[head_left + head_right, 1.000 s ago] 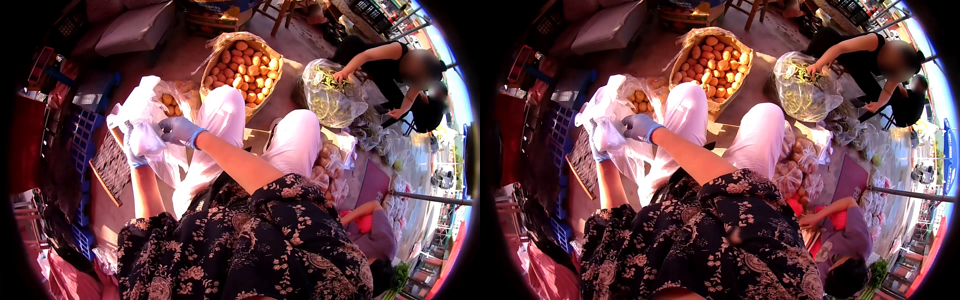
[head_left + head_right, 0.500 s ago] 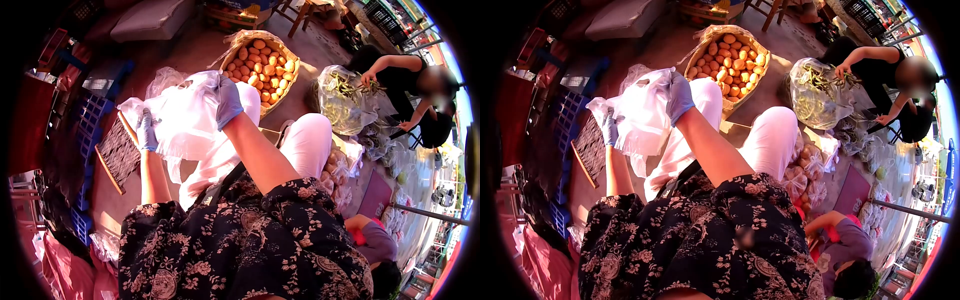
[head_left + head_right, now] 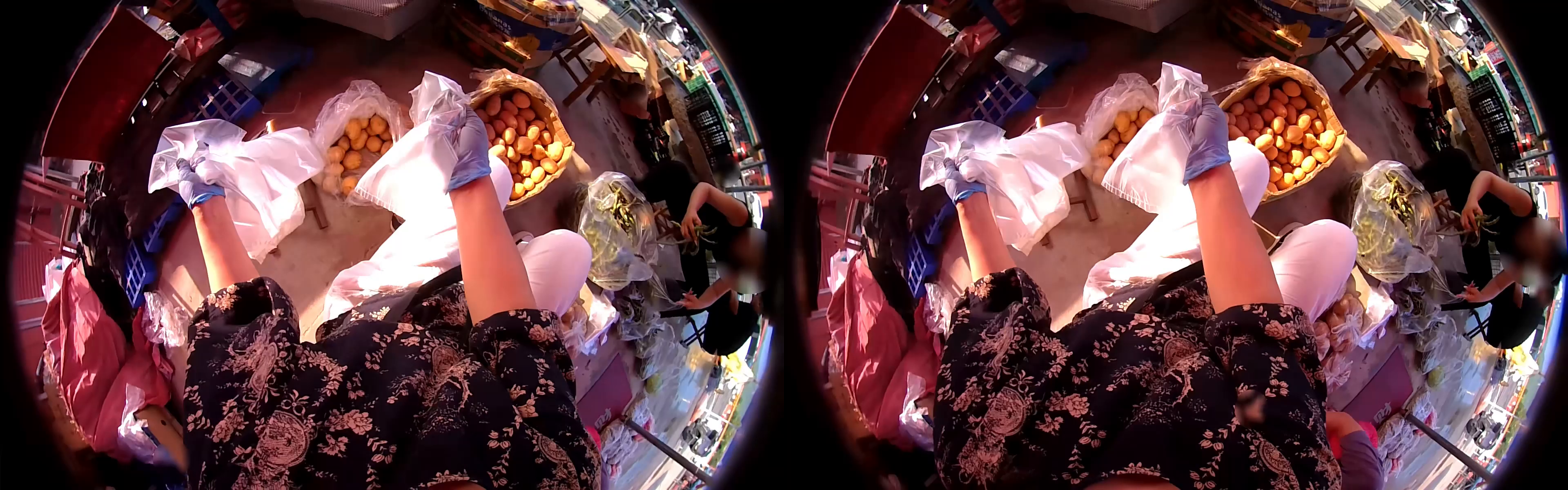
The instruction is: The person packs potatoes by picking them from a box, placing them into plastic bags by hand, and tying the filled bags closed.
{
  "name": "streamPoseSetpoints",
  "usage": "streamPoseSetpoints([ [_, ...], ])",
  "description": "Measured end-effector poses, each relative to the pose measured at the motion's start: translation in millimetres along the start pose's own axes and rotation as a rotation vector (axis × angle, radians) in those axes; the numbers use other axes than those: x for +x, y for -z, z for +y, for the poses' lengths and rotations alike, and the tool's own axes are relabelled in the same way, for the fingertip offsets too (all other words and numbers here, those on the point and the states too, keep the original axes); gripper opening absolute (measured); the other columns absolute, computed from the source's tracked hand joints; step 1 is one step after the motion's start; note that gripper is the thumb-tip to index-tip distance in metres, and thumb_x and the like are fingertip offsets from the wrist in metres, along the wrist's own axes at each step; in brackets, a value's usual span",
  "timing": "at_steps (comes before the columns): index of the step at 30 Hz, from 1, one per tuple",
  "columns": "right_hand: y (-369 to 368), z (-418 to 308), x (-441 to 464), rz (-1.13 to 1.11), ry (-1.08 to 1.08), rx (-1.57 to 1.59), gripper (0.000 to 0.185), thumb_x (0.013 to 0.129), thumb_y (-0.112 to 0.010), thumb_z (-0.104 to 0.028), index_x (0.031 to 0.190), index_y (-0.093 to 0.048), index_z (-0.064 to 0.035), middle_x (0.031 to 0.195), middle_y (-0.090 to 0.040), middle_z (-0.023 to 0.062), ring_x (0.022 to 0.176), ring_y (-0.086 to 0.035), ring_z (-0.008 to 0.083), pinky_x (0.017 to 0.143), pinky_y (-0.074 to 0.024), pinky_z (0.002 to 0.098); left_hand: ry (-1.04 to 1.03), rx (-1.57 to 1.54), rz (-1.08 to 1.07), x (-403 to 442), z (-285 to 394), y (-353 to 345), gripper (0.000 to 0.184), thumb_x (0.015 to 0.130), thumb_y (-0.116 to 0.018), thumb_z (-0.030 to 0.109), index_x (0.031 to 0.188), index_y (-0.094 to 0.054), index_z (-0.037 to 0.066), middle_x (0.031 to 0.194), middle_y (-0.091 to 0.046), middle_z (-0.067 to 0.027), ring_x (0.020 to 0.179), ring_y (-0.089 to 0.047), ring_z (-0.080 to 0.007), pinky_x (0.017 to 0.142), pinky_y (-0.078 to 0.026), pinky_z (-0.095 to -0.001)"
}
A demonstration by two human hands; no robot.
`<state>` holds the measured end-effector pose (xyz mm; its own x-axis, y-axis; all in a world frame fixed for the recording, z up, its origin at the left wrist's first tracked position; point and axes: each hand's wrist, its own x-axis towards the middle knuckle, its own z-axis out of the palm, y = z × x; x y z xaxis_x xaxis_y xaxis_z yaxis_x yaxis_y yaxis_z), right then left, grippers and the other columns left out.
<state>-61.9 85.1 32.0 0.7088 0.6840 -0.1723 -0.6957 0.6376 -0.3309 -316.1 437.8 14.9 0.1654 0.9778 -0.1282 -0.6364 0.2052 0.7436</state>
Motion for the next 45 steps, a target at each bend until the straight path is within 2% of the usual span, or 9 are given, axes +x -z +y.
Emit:
streamPoseSetpoints([
  [9, -9, 111, 17, 0.024, -0.299, -0.256, 0.020, 0.092, -0.048, -0.010, 0.109, -0.057, -0.0056, 0.096, -0.062, 0.0074, 0.082, -0.061, 0.0197, 0.074, -0.0530, 0.0331, -0.217, -0.249, -0.612, 94, 118, 42, 0.028, 0.095, -0.042, 0.024, 0.100, -0.055, 0.000, 0.088, -0.061, -0.0103, 0.070, -0.059, -0.0185, 0.059, -0.050, -0.0289],
  [11, -37, 112, -3, 0.023, -0.277, -0.441, 0.023, 0.091, -0.045, -0.006, 0.112, -0.054, -0.0045, 0.101, -0.060, 0.0099, 0.086, -0.061, 0.0238, 0.077, -0.0530, 0.0372, -0.451, 0.193, -0.009, -4, 103, -34, 0.031, 0.094, -0.049, 0.025, 0.070, -0.054, 0.005, 0.063, -0.054, -0.0023, 0.047, -0.045, -0.0131, 0.046, -0.041, -0.0248],
  [15, -24, 116, 3, 0.021, -0.341, -0.605, 0.026, 0.093, -0.042, -0.009, 0.116, -0.055, -0.0060, 0.105, -0.061, 0.0118, 0.093, -0.061, 0.0252, 0.080, -0.0534, 0.0394, -0.639, 1.065, 0.101, 23, 6, 34, 0.032, 0.088, -0.057, 0.030, 0.070, -0.056, 0.003, 0.058, -0.057, -0.0082, 0.051, -0.054, -0.0207, 0.050, -0.041, -0.0325],
  [17, -27, 111, -5, 0.060, -0.389, -0.616, 0.025, 0.093, -0.043, -0.010, 0.115, -0.056, -0.0050, 0.107, -0.061, 0.0121, 0.096, -0.061, 0.0247, 0.082, -0.0529, 0.0387, -0.499, 1.533, -0.054, 12, -45, 70, 0.037, 0.082, -0.061, 0.035, 0.094, -0.059, 0.000, 0.079, -0.062, -0.0183, 0.066, -0.058, -0.0303, 0.064, -0.046, -0.0372],
  [20, -24, 105, -10, 0.118, -0.392, -0.453, 0.025, 0.094, -0.042, -0.008, 0.114, -0.056, -0.0030, 0.107, -0.061, 0.0118, 0.097, -0.061, 0.0238, 0.084, -0.0526, 0.0374, 0.078, 2.029, -0.238, 15, -92, 125, 0.048, 0.083, -0.059, 0.036, 0.115, -0.054, 0.001, 0.093, -0.063, -0.0167, 0.074, -0.061, -0.0249, 0.069, -0.047, -0.0355],
  [27, 19, 95, 14, 0.090, -0.355, -0.364, 0.024, 0.093, -0.042, -0.007, 0.111, -0.056, -0.0003, 0.106, -0.060, 0.0124, 0.096, -0.059, 0.0226, 0.088, -0.0498, 0.0314, 0.412, 1.780, -0.373, -30, -53, 73, 0.055, 0.083, -0.059, 0.034, 0.127, -0.048, 0.003, 0.099, -0.063, -0.0143, 0.077, -0.062, -0.0208, 0.071, -0.047, -0.0331],
  [35, 14, 85, -3, 0.113, -0.334, -0.382, 0.024, 0.088, -0.045, 0.003, 0.109, -0.056, 0.0004, 0.100, -0.061, 0.0114, 0.085, -0.062, 0.0213, 0.076, -0.0535, 0.0300, -0.218, 1.718, -0.666, 0, -53, 79, 0.064, 0.080, -0.061, 0.022, 0.138, -0.035, 0.019, 0.138, -0.040, -0.0159, 0.127, -0.039, -0.0300, 0.104, -0.031, -0.0343],
  [39, 18, 75, -7, 0.149, -0.308, -0.399, 0.024, 0.088, -0.047, -0.001, 0.110, -0.055, 0.0025, 0.105, -0.061, 0.0116, 0.089, -0.062, 0.0210, 0.080, -0.0519, 0.0293, -0.091, 1.893, -0.573, 14, -68, 98, 0.061, 0.081, -0.060, 0.020, 0.138, -0.037, 0.020, 0.147, -0.025, -0.0096, 0.134, -0.026, -0.0276, 0.108, -0.026, -0.0329],
  [45, 24, 55, -11, 0.137, -0.299, -0.336, 0.028, 0.090, -0.042, -0.010, 0.112, -0.054, 0.0036, 0.106, -0.061, 0.0129, 0.093, -0.060, 0.0237, 0.085, -0.0501, 0.0340, -0.149, 1.306, -0.432, 0, -82, 79, 0.029, 0.085, -0.054, 0.008, 0.112, -0.062, 0.008, 0.104, -0.066, -0.0057, 0.095, -0.061, -0.0144, 0.085, -0.045, -0.0247],
])
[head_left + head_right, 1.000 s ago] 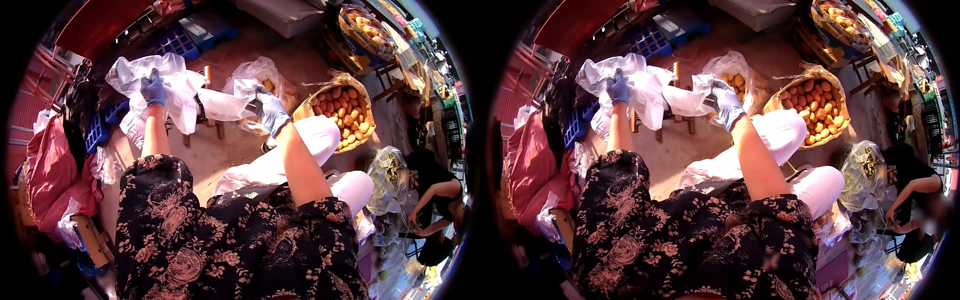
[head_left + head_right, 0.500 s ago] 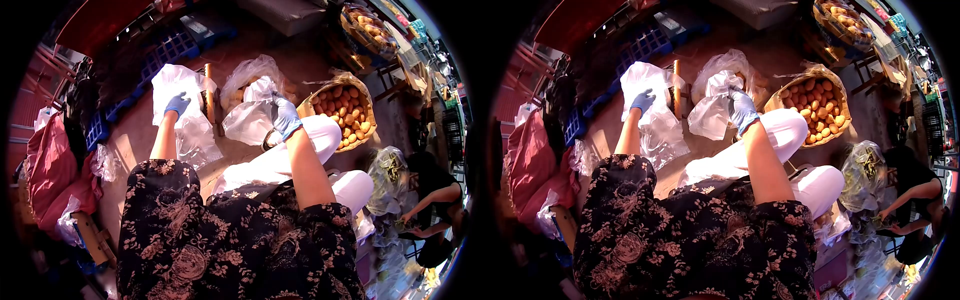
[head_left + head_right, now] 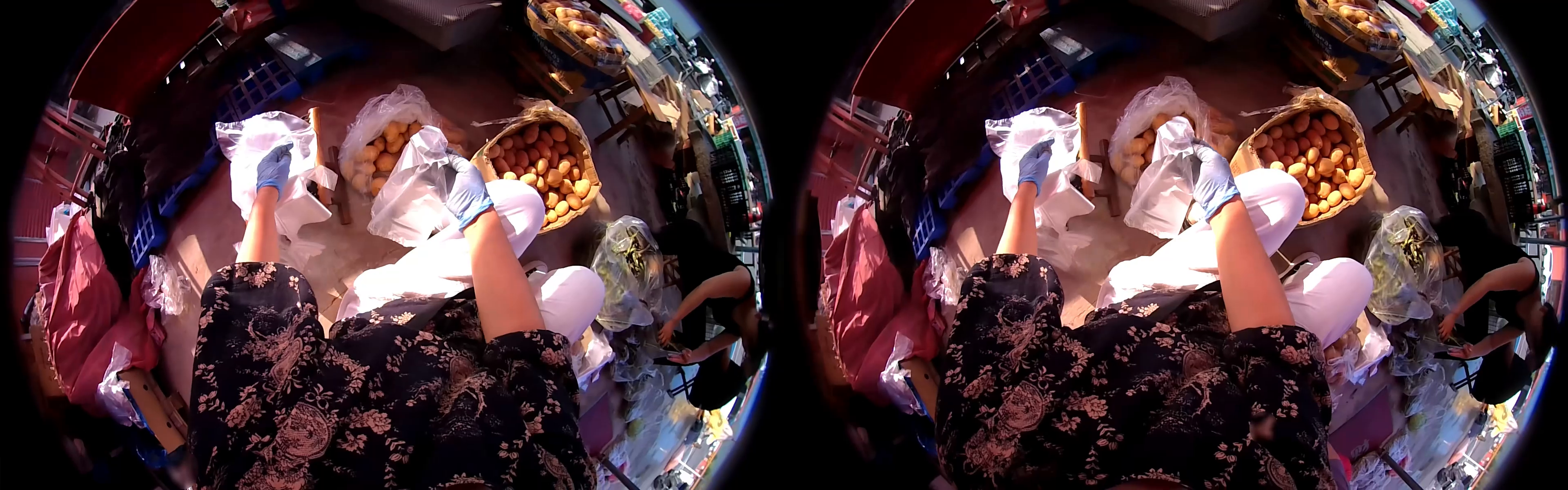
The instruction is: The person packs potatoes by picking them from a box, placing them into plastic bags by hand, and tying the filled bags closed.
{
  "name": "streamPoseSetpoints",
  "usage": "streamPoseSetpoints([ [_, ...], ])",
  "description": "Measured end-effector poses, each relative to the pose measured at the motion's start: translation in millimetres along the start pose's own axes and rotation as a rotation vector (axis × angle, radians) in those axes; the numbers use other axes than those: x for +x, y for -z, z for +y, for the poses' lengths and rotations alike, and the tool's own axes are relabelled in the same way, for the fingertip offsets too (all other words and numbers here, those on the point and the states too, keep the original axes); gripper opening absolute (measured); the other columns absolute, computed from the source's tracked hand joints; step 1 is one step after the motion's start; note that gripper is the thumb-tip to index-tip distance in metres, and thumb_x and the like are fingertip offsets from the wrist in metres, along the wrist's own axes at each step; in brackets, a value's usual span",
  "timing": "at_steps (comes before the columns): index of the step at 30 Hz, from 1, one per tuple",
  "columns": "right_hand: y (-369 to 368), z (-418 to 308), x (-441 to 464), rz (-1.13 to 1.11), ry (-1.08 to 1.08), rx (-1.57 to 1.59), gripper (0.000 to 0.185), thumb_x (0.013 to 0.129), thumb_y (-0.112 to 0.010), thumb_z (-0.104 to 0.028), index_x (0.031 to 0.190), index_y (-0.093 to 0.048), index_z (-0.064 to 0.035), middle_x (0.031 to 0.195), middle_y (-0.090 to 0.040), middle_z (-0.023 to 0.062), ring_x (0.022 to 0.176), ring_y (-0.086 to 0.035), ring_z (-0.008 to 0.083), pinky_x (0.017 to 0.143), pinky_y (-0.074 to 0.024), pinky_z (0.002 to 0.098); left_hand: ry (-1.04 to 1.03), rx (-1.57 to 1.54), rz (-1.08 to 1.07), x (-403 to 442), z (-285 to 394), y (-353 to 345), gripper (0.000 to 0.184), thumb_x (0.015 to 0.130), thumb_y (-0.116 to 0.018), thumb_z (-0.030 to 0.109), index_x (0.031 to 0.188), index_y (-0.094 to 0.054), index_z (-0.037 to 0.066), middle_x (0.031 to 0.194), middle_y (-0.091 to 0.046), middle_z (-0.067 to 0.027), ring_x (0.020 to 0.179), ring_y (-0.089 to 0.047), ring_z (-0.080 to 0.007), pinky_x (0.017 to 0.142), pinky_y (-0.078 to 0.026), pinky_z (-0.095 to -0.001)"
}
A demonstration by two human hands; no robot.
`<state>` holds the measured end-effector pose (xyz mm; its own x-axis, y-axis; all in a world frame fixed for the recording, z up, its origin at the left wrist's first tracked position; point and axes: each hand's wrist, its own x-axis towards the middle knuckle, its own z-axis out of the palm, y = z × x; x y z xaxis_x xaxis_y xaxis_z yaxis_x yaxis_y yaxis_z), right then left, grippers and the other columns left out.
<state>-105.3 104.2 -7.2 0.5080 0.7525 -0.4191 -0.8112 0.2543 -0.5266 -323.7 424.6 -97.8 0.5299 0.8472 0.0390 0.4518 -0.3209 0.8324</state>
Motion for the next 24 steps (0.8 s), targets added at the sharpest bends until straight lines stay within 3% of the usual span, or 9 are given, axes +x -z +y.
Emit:
streamPoseSetpoints([
  [4, 3, -19, -8, -0.050, 0.084, 0.208, 0.027, 0.084, -0.043, -0.019, 0.098, -0.060, -0.0031, 0.095, -0.062, 0.0106, 0.084, -0.061, 0.0247, 0.072, -0.0533, 0.0375, 0.002, -0.418, -0.392, -34, 105, -50, 0.027, 0.091, -0.055, 0.016, 0.113, -0.060, 0.003, 0.104, -0.063, -0.0011, 0.094, -0.056, -0.0086, 0.086, -0.043, -0.0220],
  [6, -6, -40, -35, -0.029, 0.079, 0.214, 0.023, 0.081, -0.049, -0.018, 0.096, -0.061, -0.0050, 0.094, -0.064, 0.0045, 0.084, -0.061, 0.0205, 0.068, -0.0517, 0.0327, -0.043, -0.525, -0.628, -65, 164, -71, 0.048, 0.090, -0.058, 0.027, 0.129, -0.046, 0.001, 0.124, -0.052, -0.0071, 0.111, -0.049, -0.0133, 0.096, -0.037, -0.0253],
  [8, 11, -54, -36, -0.015, 0.471, -0.391, 0.026, 0.077, -0.059, -0.016, 0.100, -0.061, -0.0034, 0.098, -0.064, 0.0042, 0.088, -0.061, 0.0190, 0.073, -0.0509, 0.0339, -0.015, -0.382, -0.740, -77, 207, -99, 0.079, 0.085, -0.061, 0.042, 0.140, -0.023, -0.001, 0.138, -0.037, -0.0123, 0.125, -0.037, -0.0184, 0.103, -0.029, -0.0287],
  [10, 32, -75, -51, -0.229, 0.425, 0.001, 0.038, 0.080, -0.051, -0.023, 0.111, -0.056, -0.0016, 0.110, -0.059, 0.0112, 0.099, -0.058, 0.0242, 0.084, -0.0474, 0.0403, -0.033, -0.392, -0.844, -95, 252, -121, 0.101, 0.078, -0.063, 0.055, 0.143, -0.009, 0.000, 0.142, -0.030, -0.0122, 0.126, -0.034, -0.0212, 0.104, -0.027, -0.0297],
  [12, 52, -100, -75, -0.478, 0.271, 0.459, 0.053, 0.085, -0.035, -0.035, 0.122, -0.050, 0.0003, 0.122, -0.053, 0.0169, 0.112, -0.052, 0.0299, 0.095, -0.0427, 0.0438, 0.036, -0.464, -1.084, -88, 270, -153, 0.094, 0.080, -0.062, 0.052, 0.144, -0.012, 0.003, 0.137, -0.036, -0.0085, 0.117, -0.042, -0.0179, 0.098, -0.033, -0.0270],
  [17, 109, -141, -118, -0.043, 0.611, 0.414, 0.036, 0.095, -0.029, -0.025, 0.104, -0.055, -0.0015, 0.100, -0.062, 0.0122, 0.088, -0.061, 0.0227, 0.083, -0.0500, 0.0373, -0.031, -0.747, -1.177, -126, 331, -239, 0.024, 0.088, -0.060, 0.022, 0.101, -0.061, 0.002, 0.088, -0.061, -0.0001, 0.079, -0.057, -0.0081, 0.070, -0.046, -0.0224],
  [20, 164, -156, -128, 0.283, 0.664, 0.216, 0.029, 0.093, -0.034, -0.023, 0.100, -0.056, -0.0047, 0.092, -0.064, 0.0110, 0.076, -0.064, 0.0211, 0.068, -0.0547, 0.0334, -0.045, -0.790, -1.204, -139, 348, -286, 0.018, 0.087, -0.061, 0.017, 0.098, -0.062, 0.003, 0.089, -0.064, -0.0025, 0.076, -0.059, -0.0102, 0.069, -0.047, -0.0244],
  [21, 144, -162, -153, 0.450, 0.707, 0.238, 0.026, 0.093, -0.036, -0.023, 0.099, -0.056, -0.0062, 0.074, -0.061, 0.0055, 0.056, -0.059, 0.0160, 0.047, -0.0488, 0.0279, -0.045, -0.792, -1.243, -137, 353, -300, 0.018, 0.087, -0.060, 0.016, 0.098, -0.062, 0.003, 0.089, -0.064, -0.0024, 0.075, -0.059, -0.0105, 0.068, -0.048, -0.0247],
  [24, 169, -173, -180, 0.547, 0.743, -0.011, 0.023, 0.093, -0.039, -0.021, 0.097, -0.056, -0.0067, 0.059, -0.051, -0.0016, 0.042, -0.045, 0.0102, 0.037, -0.0338, 0.0239, 0.013, -0.764, -1.268, -123, 363, -336, 0.020, 0.089, -0.057, 0.017, 0.101, -0.061, 0.002, 0.091, -0.063, -0.0040, 0.078, -0.060, -0.0133, 0.071, -0.048, -0.0266],
])
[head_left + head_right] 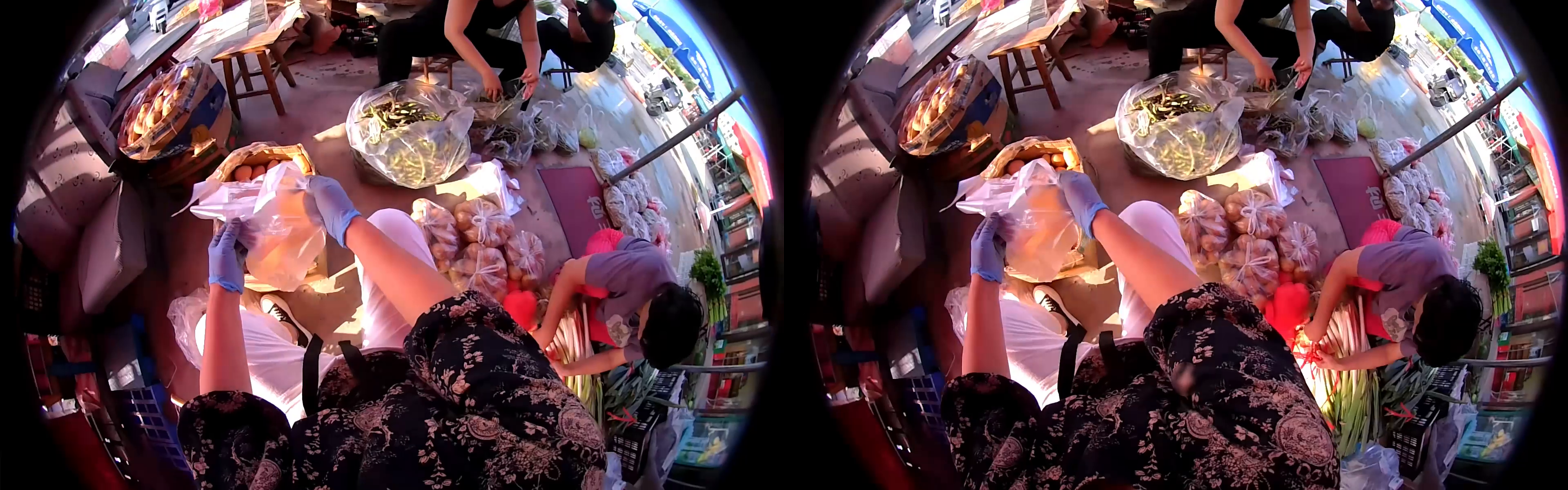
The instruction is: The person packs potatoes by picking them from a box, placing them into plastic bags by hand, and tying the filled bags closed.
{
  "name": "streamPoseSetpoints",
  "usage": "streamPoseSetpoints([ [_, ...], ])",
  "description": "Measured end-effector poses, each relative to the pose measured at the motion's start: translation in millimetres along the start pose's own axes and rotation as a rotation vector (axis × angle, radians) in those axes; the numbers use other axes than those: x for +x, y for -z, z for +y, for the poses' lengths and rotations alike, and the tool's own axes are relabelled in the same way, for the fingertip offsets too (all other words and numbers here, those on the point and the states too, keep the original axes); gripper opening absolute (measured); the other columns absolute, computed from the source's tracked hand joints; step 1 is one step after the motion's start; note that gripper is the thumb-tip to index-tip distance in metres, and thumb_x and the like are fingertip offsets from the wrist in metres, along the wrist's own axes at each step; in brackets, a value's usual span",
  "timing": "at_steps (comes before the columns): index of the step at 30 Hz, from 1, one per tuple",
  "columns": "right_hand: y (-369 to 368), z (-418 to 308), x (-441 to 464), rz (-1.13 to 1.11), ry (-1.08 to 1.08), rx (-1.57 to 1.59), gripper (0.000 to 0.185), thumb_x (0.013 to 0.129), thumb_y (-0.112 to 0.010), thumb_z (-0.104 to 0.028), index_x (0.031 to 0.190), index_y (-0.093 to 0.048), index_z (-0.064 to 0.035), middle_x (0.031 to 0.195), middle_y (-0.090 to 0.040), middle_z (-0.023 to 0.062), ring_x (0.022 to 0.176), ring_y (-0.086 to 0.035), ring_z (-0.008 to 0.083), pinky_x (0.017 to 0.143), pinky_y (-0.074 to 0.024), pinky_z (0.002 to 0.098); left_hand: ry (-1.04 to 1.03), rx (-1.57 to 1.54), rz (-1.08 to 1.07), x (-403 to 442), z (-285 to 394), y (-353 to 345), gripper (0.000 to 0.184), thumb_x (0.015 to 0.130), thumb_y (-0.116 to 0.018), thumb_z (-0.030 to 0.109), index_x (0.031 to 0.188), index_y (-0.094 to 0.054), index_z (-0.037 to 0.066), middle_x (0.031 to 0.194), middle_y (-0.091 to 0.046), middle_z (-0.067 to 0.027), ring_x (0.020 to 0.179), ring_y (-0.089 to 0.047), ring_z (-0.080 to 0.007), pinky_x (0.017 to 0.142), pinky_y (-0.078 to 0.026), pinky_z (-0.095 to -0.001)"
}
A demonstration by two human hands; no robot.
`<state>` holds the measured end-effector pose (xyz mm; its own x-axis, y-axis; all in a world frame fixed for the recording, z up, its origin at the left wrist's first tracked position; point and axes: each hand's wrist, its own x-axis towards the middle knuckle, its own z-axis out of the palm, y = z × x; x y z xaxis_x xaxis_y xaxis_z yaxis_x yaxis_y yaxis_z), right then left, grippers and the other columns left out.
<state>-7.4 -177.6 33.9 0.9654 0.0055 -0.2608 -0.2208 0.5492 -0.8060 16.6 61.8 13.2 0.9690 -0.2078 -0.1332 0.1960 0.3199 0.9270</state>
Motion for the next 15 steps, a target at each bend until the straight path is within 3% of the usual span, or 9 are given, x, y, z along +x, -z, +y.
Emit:
streamPoseSetpoints([
  [1, 1, 3, 10, 0.068, 0.113, -0.102, 0.023, 0.089, -0.051, -0.030, 0.095, -0.055, -0.0084, 0.051, -0.038, -0.0067, 0.037, -0.030, 0.0055, 0.036, -0.0193, 0.0219, 0.040, 0.005, 0.054, 10, -1, 2, 0.022, 0.089, -0.055, 0.019, 0.102, -0.059, 0.001, 0.094, -0.063, -0.0058, 0.082, -0.060, -0.0156, 0.074, -0.048, -0.0277],
  [4, 14, -18, 18, -0.115, 0.134, -0.436, 0.041, 0.079, -0.066, -0.039, 0.101, -0.055, -0.0059, 0.060, -0.051, -0.0013, 0.047, -0.047, 0.0100, 0.042, -0.0361, 0.0247, 0.081, -0.051, 0.116, 45, -7, -2, 0.027, 0.090, -0.053, 0.022, 0.109, -0.056, 0.002, 0.100, -0.062, -0.0085, 0.091, -0.059, -0.0192, 0.084, -0.047, -0.0319],
  [6, 14, -1, 38, -0.256, 0.619, -0.650, 0.060, 0.071, -0.073, -0.044, 0.109, -0.053, -0.0030, 0.078, -0.063, 0.0070, 0.070, -0.060, 0.0191, 0.063, -0.0476, 0.0301, 0.071, -0.165, 0.142, 56, -4, -4, 0.029, 0.090, -0.051, 0.022, 0.113, -0.053, 0.003, 0.106, -0.061, -0.0089, 0.097, -0.058, -0.0197, 0.089, -0.045, -0.0331],
  [7, 11, -28, 25, -0.277, 0.376, -1.013, 0.063, 0.070, -0.074, -0.042, 0.114, -0.052, -0.0028, 0.096, -0.064, 0.0130, 0.091, -0.061, 0.0260, 0.082, -0.0456, 0.0330, 0.103, -0.216, 0.176, 61, 0, -10, 0.032, 0.091, -0.049, 0.024, 0.115, -0.051, 0.003, 0.110, -0.059, -0.0095, 0.101, -0.056, -0.0208, 0.092, -0.044, -0.0349],
  [8, 10, -27, 33, -0.248, 0.375, -1.157, 0.051, 0.072, -0.071, -0.041, 0.106, -0.058, -0.0044, 0.091, -0.065, 0.0162, 0.085, -0.062, 0.0288, 0.077, -0.0474, 0.0329, 0.163, -0.262, 0.118, 64, 1, -10, 0.038, 0.091, -0.050, 0.033, 0.116, -0.051, 0.005, 0.110, -0.059, -0.0088, 0.102, -0.056, -0.0211, 0.093, -0.043, -0.0366],
  [12, 12, 11, 67, -0.078, 0.404, -0.994, 0.029, 0.083, -0.060, -0.031, 0.092, -0.065, -0.0041, 0.083, -0.065, 0.0175, 0.078, -0.063, 0.0318, 0.072, -0.0486, 0.0354, 0.305, -0.165, -0.086, 59, -5, -41, 0.056, 0.088, -0.052, 0.046, 0.125, -0.046, 0.005, 0.119, -0.054, -0.0088, 0.106, -0.054, -0.0241, 0.091, -0.044, -0.0372],
  [14, 12, 25, 80, -0.022, 0.395, -0.980, 0.027, 0.083, -0.059, -0.029, 0.093, -0.065, -0.0045, 0.082, -0.065, 0.0173, 0.077, -0.062, 0.0317, 0.070, -0.0484, 0.0352, 0.352, -0.089, -0.130, 65, -29, -36, 0.049, 0.087, -0.059, 0.034, 0.126, -0.046, 0.007, 0.114, -0.055, -0.0024, 0.101, -0.054, -0.0169, 0.084, -0.046, -0.0298],
  [15, 8, 25, 86, 0.007, 0.370, -0.850, 0.026, 0.083, -0.059, -0.028, 0.093, -0.065, -0.0049, 0.081, -0.064, 0.0180, 0.072, -0.061, 0.0320, 0.067, -0.0479, 0.0364, 0.346, -0.063, -0.068, 66, -38, -44, 0.044, 0.087, -0.059, 0.034, 0.122, -0.048, 0.009, 0.104, -0.057, -0.0003, 0.089, -0.055, -0.0127, 0.071, -0.046, -0.0270],
])
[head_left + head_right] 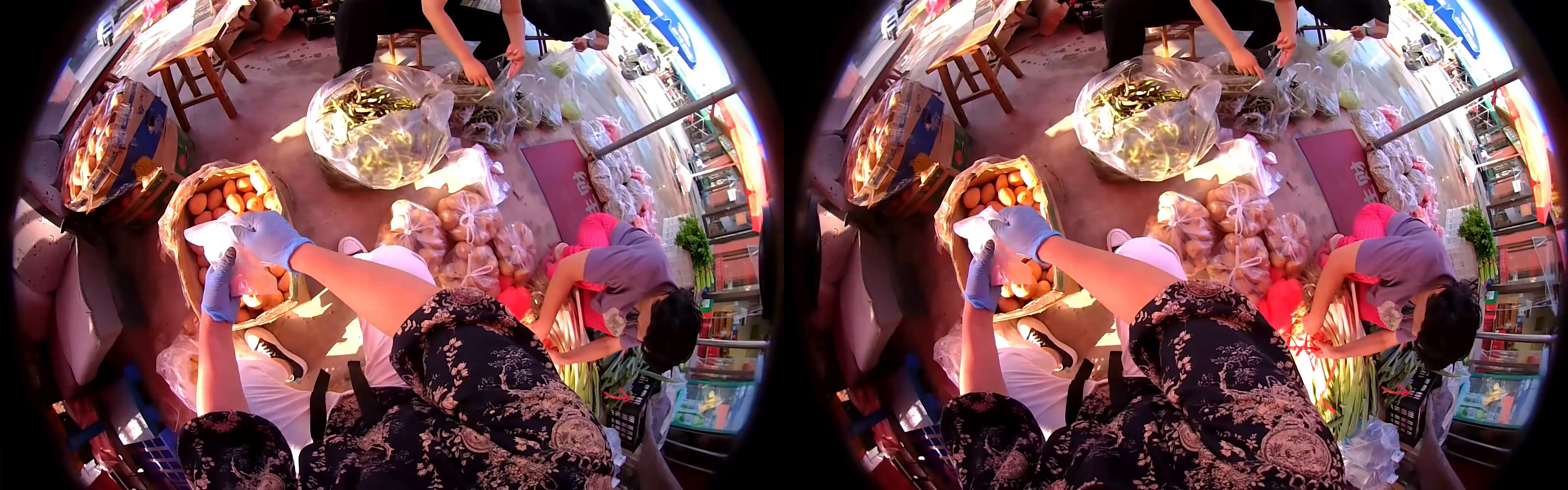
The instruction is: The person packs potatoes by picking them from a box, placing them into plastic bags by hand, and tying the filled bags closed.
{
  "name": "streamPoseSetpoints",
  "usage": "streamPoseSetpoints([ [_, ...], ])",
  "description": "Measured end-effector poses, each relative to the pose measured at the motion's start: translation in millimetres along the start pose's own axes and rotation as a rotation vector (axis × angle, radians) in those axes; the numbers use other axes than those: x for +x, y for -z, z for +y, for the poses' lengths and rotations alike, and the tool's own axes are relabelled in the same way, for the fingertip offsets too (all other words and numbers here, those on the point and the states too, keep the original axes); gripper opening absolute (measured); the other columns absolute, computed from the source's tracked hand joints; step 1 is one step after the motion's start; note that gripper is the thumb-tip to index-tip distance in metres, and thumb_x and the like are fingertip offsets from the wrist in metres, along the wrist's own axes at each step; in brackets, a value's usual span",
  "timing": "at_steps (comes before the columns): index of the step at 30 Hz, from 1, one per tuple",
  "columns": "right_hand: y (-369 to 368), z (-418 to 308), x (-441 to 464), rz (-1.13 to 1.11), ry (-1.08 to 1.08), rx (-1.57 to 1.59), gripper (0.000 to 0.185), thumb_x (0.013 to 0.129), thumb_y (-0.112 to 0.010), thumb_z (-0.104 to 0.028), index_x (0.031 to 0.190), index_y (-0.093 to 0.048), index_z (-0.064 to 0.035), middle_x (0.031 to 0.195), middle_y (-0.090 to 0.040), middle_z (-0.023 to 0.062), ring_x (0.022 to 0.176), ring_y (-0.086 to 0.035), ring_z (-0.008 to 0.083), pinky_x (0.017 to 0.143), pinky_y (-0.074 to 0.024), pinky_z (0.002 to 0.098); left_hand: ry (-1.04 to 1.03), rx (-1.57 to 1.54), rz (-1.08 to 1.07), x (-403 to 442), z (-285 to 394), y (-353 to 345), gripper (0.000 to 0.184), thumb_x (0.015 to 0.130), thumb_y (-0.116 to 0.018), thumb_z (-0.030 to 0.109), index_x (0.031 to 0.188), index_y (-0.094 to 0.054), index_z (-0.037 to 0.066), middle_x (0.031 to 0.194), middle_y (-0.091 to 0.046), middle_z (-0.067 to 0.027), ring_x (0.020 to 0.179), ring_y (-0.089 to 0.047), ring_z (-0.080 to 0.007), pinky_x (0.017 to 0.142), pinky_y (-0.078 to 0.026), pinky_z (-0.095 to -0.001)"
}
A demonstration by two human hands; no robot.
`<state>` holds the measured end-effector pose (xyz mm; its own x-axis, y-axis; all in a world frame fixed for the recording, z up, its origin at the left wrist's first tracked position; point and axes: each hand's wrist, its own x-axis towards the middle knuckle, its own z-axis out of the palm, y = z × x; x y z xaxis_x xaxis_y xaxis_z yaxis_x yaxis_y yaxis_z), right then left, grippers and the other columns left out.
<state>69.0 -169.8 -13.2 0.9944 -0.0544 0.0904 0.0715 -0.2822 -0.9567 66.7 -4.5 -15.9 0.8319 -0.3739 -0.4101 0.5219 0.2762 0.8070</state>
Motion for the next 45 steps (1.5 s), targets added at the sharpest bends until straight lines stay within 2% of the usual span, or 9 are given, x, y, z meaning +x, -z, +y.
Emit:
streamPoseSetpoints([
  [6, 22, 1, 36, 0.328, -0.289, 0.840, 0.014, 0.088, -0.053, -0.015, 0.083, -0.062, -0.0054, 0.064, -0.057, 0.0007, 0.053, -0.052, 0.0075, 0.047, -0.0398, 0.0228, -0.039, 0.093, -0.083, 22, 29, -6, 0.020, 0.089, -0.059, 0.025, 0.101, -0.062, 0.010, 0.074, -0.054, 0.0085, 0.051, -0.042, -0.0005, 0.039, -0.028, -0.0168],
  [13, 40, 7, 47, 0.501, -0.323, 1.202, 0.023, 0.091, -0.049, -0.023, 0.079, -0.058, -0.0057, 0.062, -0.056, 0.0032, 0.046, -0.049, 0.0132, 0.045, -0.0384, 0.0259, -0.212, 0.056, 0.169, 49, 27, 25, 0.026, 0.091, -0.055, 0.021, 0.108, -0.059, 0.001, 0.097, -0.063, -0.0044, 0.085, -0.060, -0.0128, 0.073, -0.050, -0.0258],
  [20, 27, 4, 27, 0.024, -0.570, 0.417, 0.022, 0.082, -0.058, -0.023, 0.083, -0.064, -0.0017, 0.069, -0.061, 0.0054, 0.056, -0.058, 0.0141, 0.051, -0.0483, 0.0264, -0.086, -0.677, -0.151, 46, 36, 79, 0.042, 0.094, -0.036, 0.025, 0.125, -0.044, -0.002, 0.127, -0.048, -0.0164, 0.116, -0.046, -0.0314, 0.103, -0.031, -0.0454],
  [23, 31, 28, 30, 0.019, -0.368, 0.186, 0.017, 0.080, -0.055, -0.017, 0.084, -0.063, -0.0029, 0.072, -0.062, 0.0066, 0.058, -0.056, 0.0139, 0.056, -0.0456, 0.0267, -0.275, -0.697, 0.142, 24, 56, 70, 0.037, 0.093, -0.040, 0.019, 0.124, -0.045, 0.001, 0.121, -0.053, -0.0130, 0.110, -0.051, -0.0277, 0.098, -0.040, -0.0411],
  [25, 43, 23, 34, 0.169, -0.295, -0.232, 0.025, 0.079, -0.056, -0.023, 0.086, -0.060, 0.0009, 0.075, -0.061, 0.0194, 0.072, -0.060, 0.0327, 0.070, -0.0463, 0.0391, -0.352, -0.593, 0.039, 12, 62, 72, 0.036, 0.093, -0.040, 0.015, 0.129, -0.043, 0.008, 0.125, -0.050, -0.0114, 0.110, -0.052, -0.0256, 0.095, -0.043, -0.0382],
  [29, 41, 20, 42, 0.511, 0.054, -0.002, 0.024, 0.082, -0.059, -0.022, 0.092, -0.058, 0.0001, 0.083, -0.063, 0.0086, 0.074, -0.060, 0.0179, 0.070, -0.0477, 0.0332, -0.336, -0.539, -0.004, -1, 72, 65, 0.035, 0.093, -0.041, 0.010, 0.128, -0.045, 0.007, 0.121, -0.053, -0.0103, 0.106, -0.055, -0.0234, 0.092, -0.047, -0.0377],
  [35, 0, -12, 24, -0.253, -0.498, 0.727, 0.054, 0.086, -0.054, -0.052, 0.097, -0.060, 0.0009, 0.086, -0.062, 0.0048, 0.077, -0.057, 0.0104, 0.074, -0.0461, 0.0267, -0.284, -0.434, -0.141, -1, 62, 69, 0.033, 0.092, -0.044, 0.008, 0.124, -0.048, 0.003, 0.113, -0.058, -0.0106, 0.099, -0.059, -0.0221, 0.086, -0.050, -0.0354],
  [39, 6, -31, 19, -0.510, -0.389, 0.724, 0.032, 0.088, -0.057, -0.032, 0.091, -0.065, -0.0010, 0.081, -0.065, 0.0050, 0.071, -0.061, 0.0131, 0.066, -0.0481, 0.0248, -0.335, -0.429, -0.184, 3, 67, 65, 0.031, 0.093, -0.044, 0.013, 0.120, -0.050, 0.001, 0.114, -0.057, -0.0111, 0.101, -0.058, -0.0228, 0.088, -0.048, -0.0371],
  [45, 7, -12, 24, -0.285, -0.430, 0.587, 0.013, 0.083, -0.065, -0.015, 0.087, -0.063, -0.0028, 0.073, -0.063, 0.0054, 0.059, -0.058, 0.0112, 0.058, -0.0486, 0.0242, -0.452, 0.152, 0.446, 23, 66, 88, 0.033, 0.087, -0.052, 0.005, 0.119, -0.050, -0.001, 0.110, -0.058, -0.0101, 0.097, -0.057, -0.0175, 0.087, -0.046, -0.0297],
])
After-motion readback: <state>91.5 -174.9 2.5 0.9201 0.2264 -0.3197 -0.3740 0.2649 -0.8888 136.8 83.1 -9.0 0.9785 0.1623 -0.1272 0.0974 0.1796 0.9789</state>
